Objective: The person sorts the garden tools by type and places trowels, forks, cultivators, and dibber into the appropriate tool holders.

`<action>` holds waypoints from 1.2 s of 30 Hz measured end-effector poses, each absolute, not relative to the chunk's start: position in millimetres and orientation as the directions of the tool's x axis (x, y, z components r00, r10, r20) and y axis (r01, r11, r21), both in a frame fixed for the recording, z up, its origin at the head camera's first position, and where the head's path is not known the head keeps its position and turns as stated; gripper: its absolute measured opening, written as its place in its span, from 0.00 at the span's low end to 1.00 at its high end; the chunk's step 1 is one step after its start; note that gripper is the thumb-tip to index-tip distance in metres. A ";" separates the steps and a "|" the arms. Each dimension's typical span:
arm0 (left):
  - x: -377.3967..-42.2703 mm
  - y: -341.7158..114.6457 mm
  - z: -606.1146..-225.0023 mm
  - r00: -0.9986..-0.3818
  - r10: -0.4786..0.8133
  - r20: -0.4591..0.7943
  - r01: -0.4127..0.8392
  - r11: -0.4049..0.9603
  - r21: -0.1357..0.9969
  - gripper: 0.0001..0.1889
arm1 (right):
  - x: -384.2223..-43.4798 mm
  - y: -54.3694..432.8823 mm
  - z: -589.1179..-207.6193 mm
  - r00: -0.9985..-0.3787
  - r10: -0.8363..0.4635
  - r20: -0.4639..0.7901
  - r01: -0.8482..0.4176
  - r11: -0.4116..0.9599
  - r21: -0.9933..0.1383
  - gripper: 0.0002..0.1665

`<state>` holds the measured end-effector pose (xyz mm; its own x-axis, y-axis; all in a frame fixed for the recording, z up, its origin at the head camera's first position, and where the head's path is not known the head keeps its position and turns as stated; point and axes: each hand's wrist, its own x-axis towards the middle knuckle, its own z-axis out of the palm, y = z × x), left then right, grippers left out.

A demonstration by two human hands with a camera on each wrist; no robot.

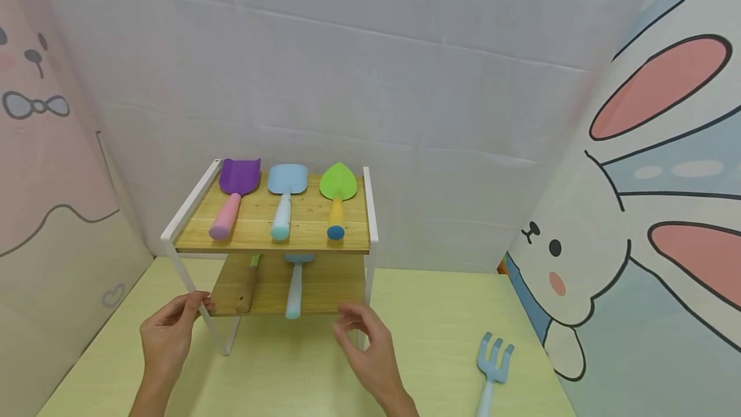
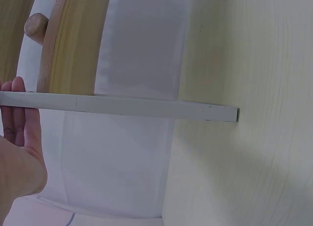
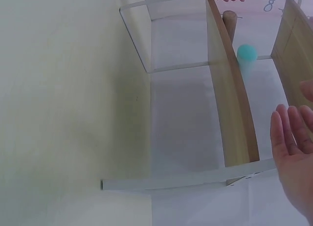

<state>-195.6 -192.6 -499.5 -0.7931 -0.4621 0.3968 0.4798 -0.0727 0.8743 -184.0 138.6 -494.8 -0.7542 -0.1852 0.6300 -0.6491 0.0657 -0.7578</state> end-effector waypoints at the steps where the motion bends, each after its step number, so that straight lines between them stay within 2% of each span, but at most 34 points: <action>1: -195.7 -192.6 -499.6 -0.793 -0.463 0.396 0.479 -0.072 0.875 0.06 | -182.9 140.3 -495.6 -0.752 -0.183 0.633 -0.651 0.066 -0.756 0.19; 10: -197.0 -192.5 -500.7 -0.791 -0.458 0.405 0.496 -0.093 0.863 0.05 | -174.9 156.0 -501.9 -0.758 -0.173 0.629 -0.648 0.100 -0.755 0.21; 21: -195.9 -191.9 -496.9 -0.811 -0.480 0.336 0.412 -0.061 0.909 0.07 | -166.1 179.1 -513.8 -0.776 -0.146 0.613 -0.630 0.138 -0.764 0.23; 36: -195.3 -192.4 -497.6 -0.806 -0.472 0.357 0.434 -0.062 0.899 0.06 | -160.1 200.9 -522.0 -0.810 -0.082 0.581 -0.585 0.186 -0.789 0.24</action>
<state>-195.3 -192.4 -497.6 -0.8059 -0.4725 0.3568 0.4344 -0.0623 0.8986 -160.1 200.9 -522.0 -0.8098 -0.0816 0.5809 -0.5851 0.1856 -0.7895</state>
